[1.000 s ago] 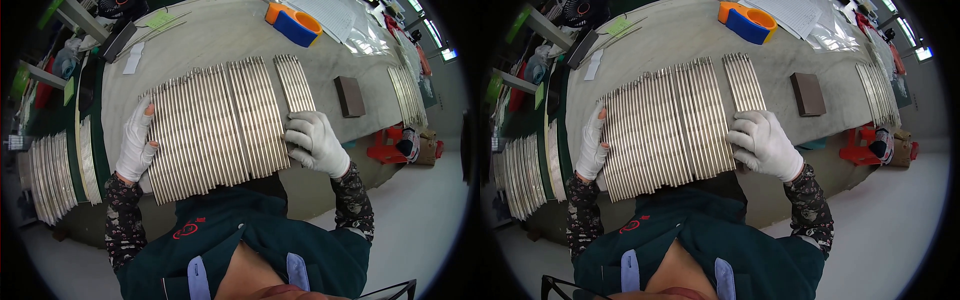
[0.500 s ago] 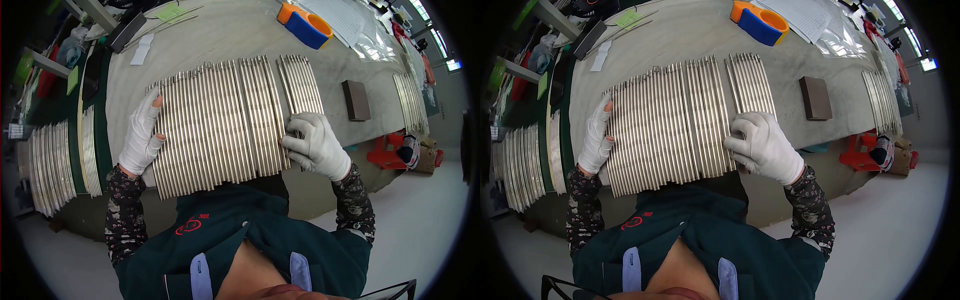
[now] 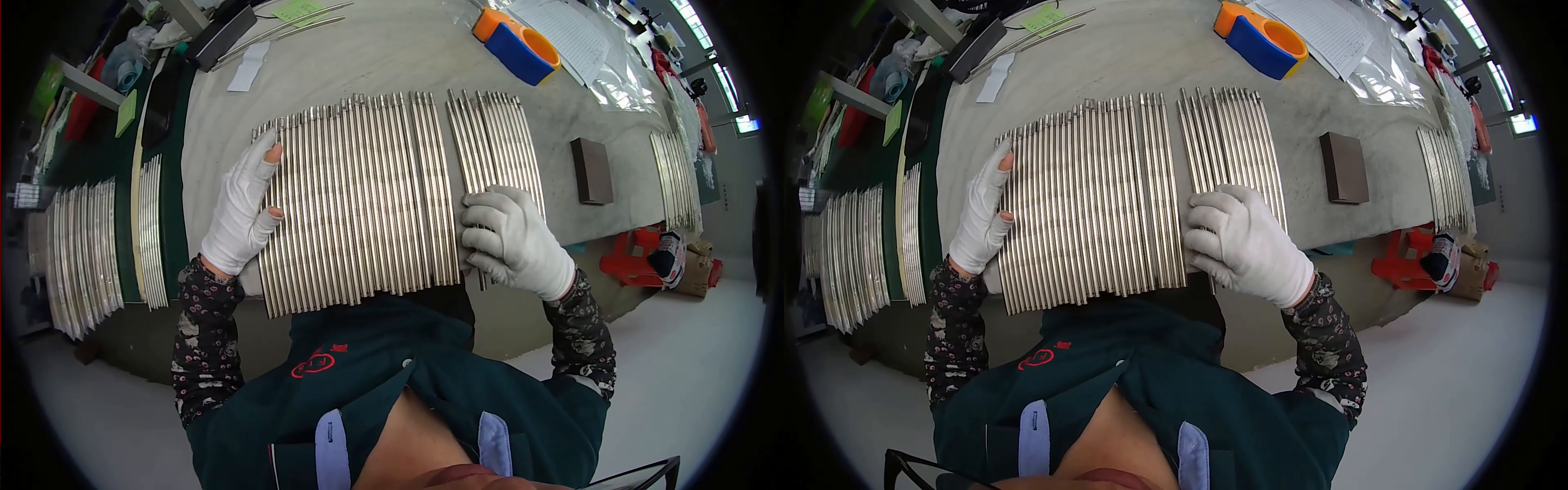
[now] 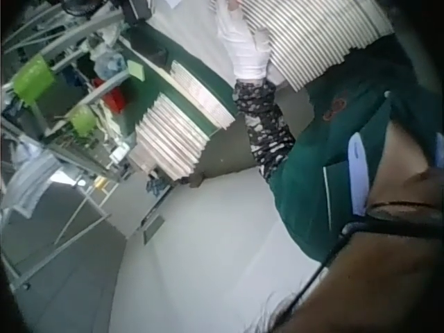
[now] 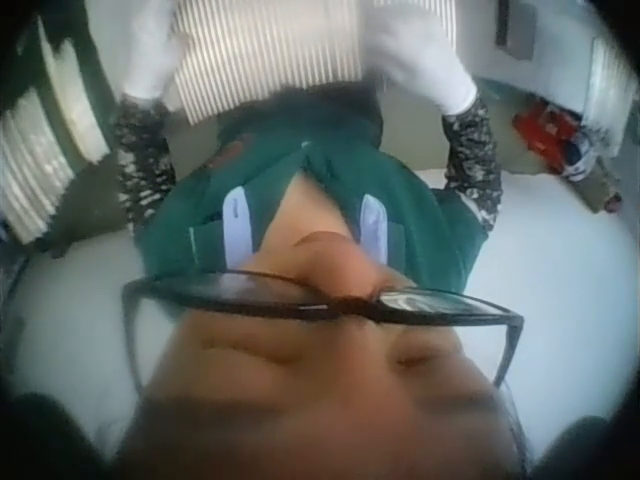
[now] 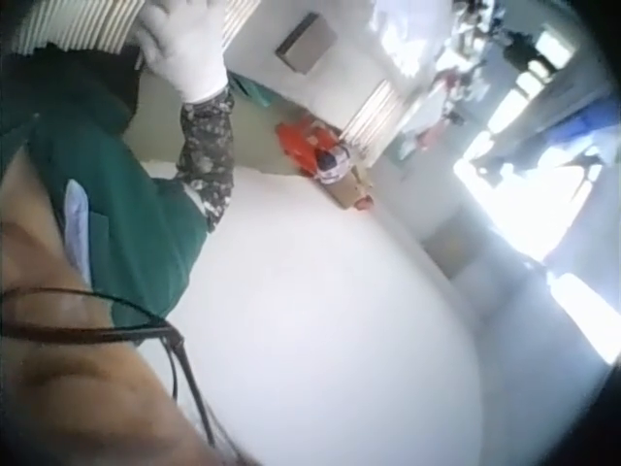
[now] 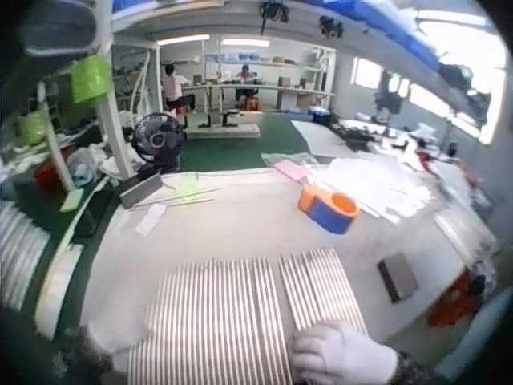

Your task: Polishing the ends of a bundle of thin metal rods using an abrasive sanding block.

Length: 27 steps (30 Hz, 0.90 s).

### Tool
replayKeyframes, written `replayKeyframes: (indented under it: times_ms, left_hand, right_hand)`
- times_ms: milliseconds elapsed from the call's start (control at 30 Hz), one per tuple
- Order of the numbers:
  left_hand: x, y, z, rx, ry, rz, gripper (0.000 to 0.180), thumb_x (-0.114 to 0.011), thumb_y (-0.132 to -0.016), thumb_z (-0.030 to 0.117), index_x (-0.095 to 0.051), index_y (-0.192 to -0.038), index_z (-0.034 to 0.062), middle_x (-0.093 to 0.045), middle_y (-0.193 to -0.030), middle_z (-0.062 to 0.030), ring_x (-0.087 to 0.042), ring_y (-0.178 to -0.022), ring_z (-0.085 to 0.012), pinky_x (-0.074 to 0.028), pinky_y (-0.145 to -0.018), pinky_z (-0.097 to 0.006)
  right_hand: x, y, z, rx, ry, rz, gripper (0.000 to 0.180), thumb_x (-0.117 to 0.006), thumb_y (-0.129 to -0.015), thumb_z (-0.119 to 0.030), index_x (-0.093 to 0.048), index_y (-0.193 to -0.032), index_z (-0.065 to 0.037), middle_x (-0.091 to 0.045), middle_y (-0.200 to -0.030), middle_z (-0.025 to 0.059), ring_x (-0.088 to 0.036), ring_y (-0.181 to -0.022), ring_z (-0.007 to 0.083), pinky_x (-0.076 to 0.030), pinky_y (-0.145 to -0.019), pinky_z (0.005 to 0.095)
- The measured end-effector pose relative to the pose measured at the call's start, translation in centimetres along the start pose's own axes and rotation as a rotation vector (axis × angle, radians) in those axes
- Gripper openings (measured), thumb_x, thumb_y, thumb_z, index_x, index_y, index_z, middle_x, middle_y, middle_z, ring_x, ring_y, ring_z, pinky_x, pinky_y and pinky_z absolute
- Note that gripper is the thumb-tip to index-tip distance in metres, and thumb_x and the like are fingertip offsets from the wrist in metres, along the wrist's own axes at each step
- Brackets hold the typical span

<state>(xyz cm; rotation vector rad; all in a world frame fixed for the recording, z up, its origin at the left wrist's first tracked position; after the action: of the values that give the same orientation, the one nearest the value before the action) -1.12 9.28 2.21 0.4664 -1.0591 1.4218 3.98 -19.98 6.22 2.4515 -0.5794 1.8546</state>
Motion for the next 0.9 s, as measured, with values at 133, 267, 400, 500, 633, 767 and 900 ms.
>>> replayKeyframes:
  times_ms: [133, 267, 400, 500, 633, 767, 900]
  left_hand:
    - [0.1, 0.2, 0.2, 0.008, -0.026, 0.007, 0.075, -0.027, -0.092, 0.067, -0.027, -0.149, 0.0166, -0.036, -0.144, -0.0228, -0.037, -0.132, -0.0408, -0.029, -0.109, -0.046]
    - [0.1, 0.4, 0.0, -0.006, -0.02, 0.013, 0.075, -0.028, -0.093, 0.065, -0.03, -0.147, 0.0124, -0.036, -0.144, -0.0228, -0.038, -0.131, -0.0408, -0.029, -0.109, -0.046]
    - [0.1, 0.2, 0.2, -0.021, -0.014, 0.01, 0.075, -0.029, -0.094, 0.064, -0.031, -0.147, 0.0116, -0.036, -0.144, -0.0224, -0.038, -0.131, -0.0401, -0.028, -0.11, -0.045]
    - [0.1, 0.3, 0.2, -0.015, 0.0, 0.013, 0.074, -0.03, -0.094, 0.063, -0.031, -0.147, 0.0114, -0.036, -0.144, -0.0227, -0.037, -0.132, -0.0401, -0.027, -0.11, -0.045]
    - [0.4, 0.1, 0.7, -0.039, -0.002, 0.02, 0.073, -0.03, -0.094, 0.062, -0.032, -0.146, 0.0102, -0.036, -0.144, -0.0233, -0.038, -0.131, -0.0403, -0.027, -0.11, -0.045]
    - [0.4, -0.1, 0.9, -0.063, -0.014, 0.032, 0.073, -0.03, -0.095, 0.062, -0.033, -0.145, 0.0091, -0.037, -0.143, -0.024, -0.039, -0.13, -0.0407, -0.029, -0.109, -0.046]
    - [0.4, 0.0, 1.1, -0.081, -0.018, 0.036, 0.074, -0.028, -0.095, 0.062, -0.033, -0.145, 0.0092, -0.038, -0.142, -0.0243, -0.04, -0.129, -0.0404, -0.029, -0.109, -0.046]
  right_hand:
    - [0.1, -0.8, -0.4, -0.018, 0.018, -0.017, 0.036, -0.073, -0.065, -0.019, -0.061, -0.099, -0.012, -0.055, -0.106, 0.006, -0.053, -0.109, 0.0278, -0.04, -0.095, 0.0431]
    - [0.3, -1.4, -0.8, -0.005, 0.034, -0.049, 0.037, -0.073, -0.065, -0.02, -0.061, -0.1, -0.012, -0.055, -0.105, 0.0062, -0.053, -0.109, 0.0283, -0.041, -0.094, 0.0427]
    - [-0.3, -1.5, -0.6, 0.007, -0.035, -0.019, 0.037, -0.073, -0.065, -0.021, -0.061, -0.099, -0.012, -0.054, -0.105, 0.0067, -0.053, -0.108, 0.0286, -0.041, -0.094, 0.0429]
    - [-0.4, -2.5, -1.1, 0.028, 0.034, -0.112, 0.037, -0.073, -0.066, -0.022, -0.061, -0.099, -0.012, -0.053, -0.106, 0.0073, -0.052, -0.11, 0.0287, -0.041, -0.095, 0.044]
    - [-0.4, -2.9, -1.4, 0.024, 0.019, -0.102, 0.038, -0.072, -0.068, -0.023, -0.061, -0.101, -0.012, -0.054, -0.106, 0.0073, -0.051, -0.111, 0.0285, -0.04, -0.096, 0.0446]
    - [-0.7, -3.4, -1.8, 0.071, -0.005, -0.098, 0.035, -0.071, -0.07, -0.025, -0.061, -0.101, -0.012, -0.053, -0.104, 0.008, -0.052, -0.11, 0.029, -0.04, -0.097, 0.0453]
    - [-1.1, -4.1, -2.0, 0.042, 0.0, -0.23, 0.033, -0.07, -0.071, -0.026, -0.061, -0.1, -0.012, -0.054, -0.107, 0.008, -0.051, -0.113, 0.0293, -0.039, -0.099, 0.047]
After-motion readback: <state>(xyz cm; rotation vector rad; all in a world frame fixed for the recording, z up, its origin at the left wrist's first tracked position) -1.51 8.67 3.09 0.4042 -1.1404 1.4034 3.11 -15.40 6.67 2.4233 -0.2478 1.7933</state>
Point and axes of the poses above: each hand's wrist, its own y-axis away from the middle knuckle, its own x-axis out of the back of the hand, z = x × y, the point moved 7 cm from there along -y, towards the middle knuckle
